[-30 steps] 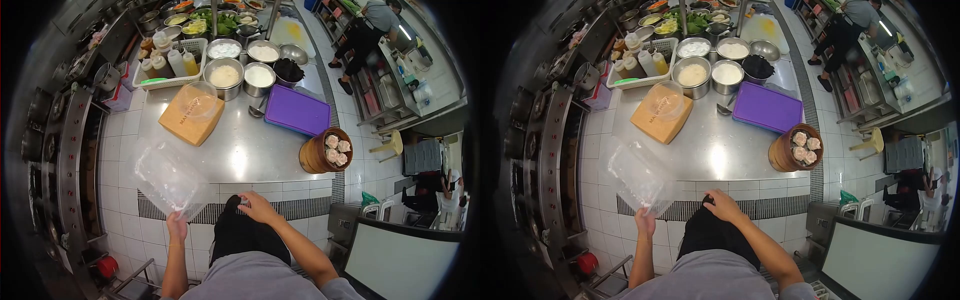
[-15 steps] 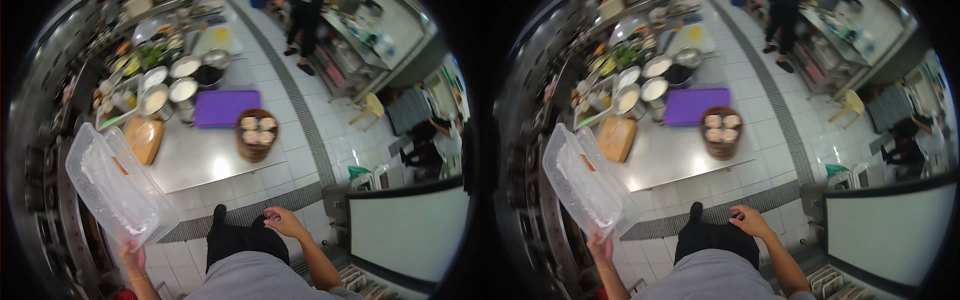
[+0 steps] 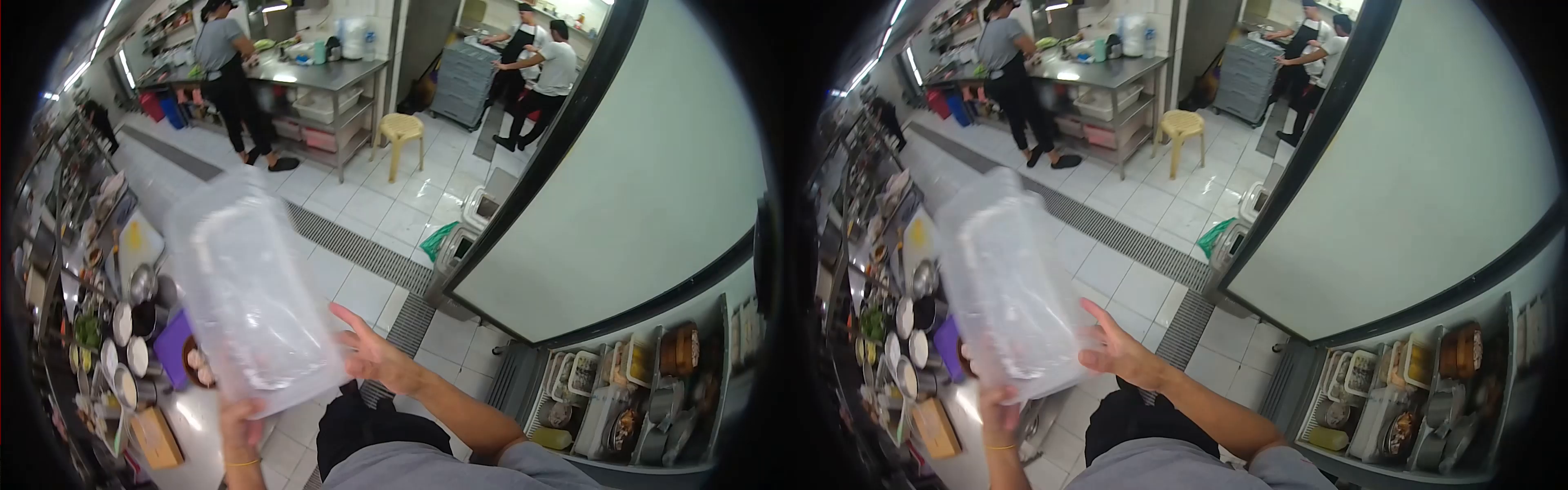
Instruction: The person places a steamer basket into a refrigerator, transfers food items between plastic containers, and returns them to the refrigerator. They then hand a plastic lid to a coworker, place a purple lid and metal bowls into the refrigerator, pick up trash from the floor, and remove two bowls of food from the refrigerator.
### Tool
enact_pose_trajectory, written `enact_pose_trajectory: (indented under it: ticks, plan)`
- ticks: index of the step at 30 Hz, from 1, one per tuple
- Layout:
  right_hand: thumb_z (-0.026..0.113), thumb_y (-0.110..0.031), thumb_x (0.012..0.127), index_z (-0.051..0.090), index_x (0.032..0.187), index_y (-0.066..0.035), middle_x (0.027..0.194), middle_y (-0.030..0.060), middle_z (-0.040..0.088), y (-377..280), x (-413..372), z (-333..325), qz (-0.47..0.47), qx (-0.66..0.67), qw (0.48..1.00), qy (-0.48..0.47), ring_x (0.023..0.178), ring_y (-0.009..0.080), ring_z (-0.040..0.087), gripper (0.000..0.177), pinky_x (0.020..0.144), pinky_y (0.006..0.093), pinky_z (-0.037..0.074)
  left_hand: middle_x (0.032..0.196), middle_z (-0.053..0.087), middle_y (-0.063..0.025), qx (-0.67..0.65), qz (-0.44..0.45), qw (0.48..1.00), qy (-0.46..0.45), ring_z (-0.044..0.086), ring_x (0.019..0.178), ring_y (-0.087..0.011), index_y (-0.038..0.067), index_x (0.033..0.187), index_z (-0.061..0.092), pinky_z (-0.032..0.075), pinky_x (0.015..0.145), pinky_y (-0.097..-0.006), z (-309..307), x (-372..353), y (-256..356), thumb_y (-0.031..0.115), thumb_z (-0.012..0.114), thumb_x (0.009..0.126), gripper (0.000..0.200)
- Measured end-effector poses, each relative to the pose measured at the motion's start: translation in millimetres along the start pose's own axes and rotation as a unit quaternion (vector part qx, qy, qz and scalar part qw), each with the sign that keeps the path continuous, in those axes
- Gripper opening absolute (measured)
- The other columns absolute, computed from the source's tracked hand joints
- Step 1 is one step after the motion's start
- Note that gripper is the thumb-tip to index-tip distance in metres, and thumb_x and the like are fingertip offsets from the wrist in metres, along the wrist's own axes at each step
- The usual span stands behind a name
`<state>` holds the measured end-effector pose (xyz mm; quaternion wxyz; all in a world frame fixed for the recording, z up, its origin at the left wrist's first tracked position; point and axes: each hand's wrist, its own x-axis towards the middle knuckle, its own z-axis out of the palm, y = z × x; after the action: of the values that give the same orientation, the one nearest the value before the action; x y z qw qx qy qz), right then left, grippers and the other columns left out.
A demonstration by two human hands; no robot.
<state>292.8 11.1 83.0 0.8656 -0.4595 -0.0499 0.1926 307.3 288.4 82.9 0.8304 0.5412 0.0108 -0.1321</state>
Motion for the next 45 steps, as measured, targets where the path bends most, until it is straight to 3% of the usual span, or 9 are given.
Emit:
enact_pose_trajectory:
  ticks: [3, 4, 8, 10, 16, 23, 26, 39, 45]
  plan:
    - [0.075, -0.023, 0.083, 0.008, 0.156, -0.012, 0.145, 0.0193, 0.036, 11, 21, -54, -0.095, -0.096, 0.984, 0.12, 0.134, 0.027, 0.038, 0.1, 0.107, 0.0428, 0.037, 0.149, 0.035, -0.0148, 0.018, -0.033, 0.993, -0.115, 0.035, 0.139, -0.0311, 0.007, 0.156, 0.014, 0.032, 0.114, -0.0392, 42, 74, -30, 0.0, 0.062, 0.052, 0.114]
    - [0.071, -0.013, 0.082, 0.016, 0.155, -0.01, 0.139, 0.0176, 0.044, -3, 20, -66, -0.062, 0.008, 0.989, 0.133, 0.129, 0.0275, 0.045, 0.091, 0.105, 0.0401, 0.041, 0.151, 0.032, -0.0154, 0.012, -0.033, 0.991, -0.128, 0.033, 0.14, -0.0308, 0.007, 0.156, 0.01, 0.03, 0.114, -0.0385, 65, 92, -30, -0.001, 0.061, 0.053, 0.115]
    - [0.067, -0.012, 0.085, 0.023, 0.152, -0.004, 0.133, 0.0159, 0.05, -3, 36, -131, -0.092, 0.085, 0.975, 0.184, 0.118, 0.0263, 0.055, 0.08, 0.099, 0.0383, 0.046, 0.155, 0.022, -0.0171, 0.046, -0.043, 0.984, -0.168, 0.026, 0.144, -0.0297, 0.006, 0.157, -0.001, 0.025, 0.116, -0.0364, 106, 168, -56, -0.006, 0.059, 0.056, 0.118]
    - [0.066, -0.014, 0.087, 0.026, 0.149, 0.0, 0.131, 0.0158, 0.051, -10, 50, -154, -0.12, 0.133, 0.934, 0.309, 0.11, 0.0247, 0.06, 0.075, 0.095, 0.0386, 0.049, 0.156, 0.022, -0.0155, 0.021, -0.08, 0.975, -0.205, 0.023, 0.145, -0.0286, 0.005, 0.156, 0.002, 0.023, 0.116, -0.0363, 124, 207, -62, -0.005, 0.059, 0.055, 0.116]
    - [0.061, -0.017, 0.09, 0.044, 0.136, 0.001, 0.122, 0.0142, 0.059, -46, 93, -240, -0.149, 0.12, 0.866, 0.462, 0.113, 0.0247, 0.06, 0.053, 0.098, 0.0368, 0.048, 0.158, 0.015, -0.0187, 0.041, -0.11, 0.939, -0.324, 0.02, 0.146, -0.0289, 0.002, 0.155, -0.002, 0.023, 0.116, -0.034, 176, 328, -88, -0.008, 0.057, 0.059, 0.113]
    - [0.064, -0.009, 0.081, 0.033, 0.144, 0.0, 0.128, 0.0213, 0.055, -123, 137, -331, -0.269, 0.101, 0.883, 0.37, 0.116, 0.0315, 0.058, 0.07, 0.099, 0.0431, 0.048, 0.156, 0.018, -0.0217, 0.049, -0.109, 0.924, -0.364, 0.022, 0.145, -0.0298, 0.003, 0.155, -0.003, 0.023, 0.116, -0.0347, 266, 467, -100, -0.008, 0.06, 0.062, 0.113]
    - [0.063, -0.007, 0.081, 0.036, 0.139, 0.002, 0.119, 0.0228, 0.059, -139, 176, -402, -0.295, 0.148, 0.864, 0.379, 0.1, 0.0362, 0.066, 0.064, 0.087, 0.046, 0.056, 0.155, 0.02, -0.0233, 0.145, -0.064, 0.906, -0.392, 0.025, 0.144, -0.0309, 0.006, 0.156, -0.003, 0.026, 0.115, -0.0361, 299, 528, -110, -0.004, 0.066, 0.067, 0.113]
    - [0.059, -0.02, 0.088, 0.048, 0.115, -0.001, 0.112, 0.0273, 0.062, -320, 262, -675, -0.315, 0.118, 0.844, 0.418, 0.092, 0.0445, 0.067, 0.035, 0.077, 0.0498, 0.059, 0.151, 0.032, -0.0178, 0.119, -0.091, 0.953, -0.265, 0.044, 0.126, -0.0281, 0.011, 0.156, 0.015, 0.039, 0.1, -0.0407, 382, 772, -155, 0.03, 0.064, 0.091, 0.083]
    - [0.06, -0.024, 0.088, 0.053, 0.106, -0.003, 0.104, 0.0195, 0.063, -449, 278, -852, -0.327, 0.014, 0.791, 0.516, 0.09, 0.0383, 0.067, 0.029, 0.077, 0.052, 0.056, 0.137, 0.048, -0.0111, 0.046, -0.118, 0.98, -0.153, 0.049, 0.117, -0.0222, 0.007, 0.146, 0.038, 0.043, 0.094, -0.0359, 348, 868, -162, 0.017, 0.061, 0.091, 0.06]
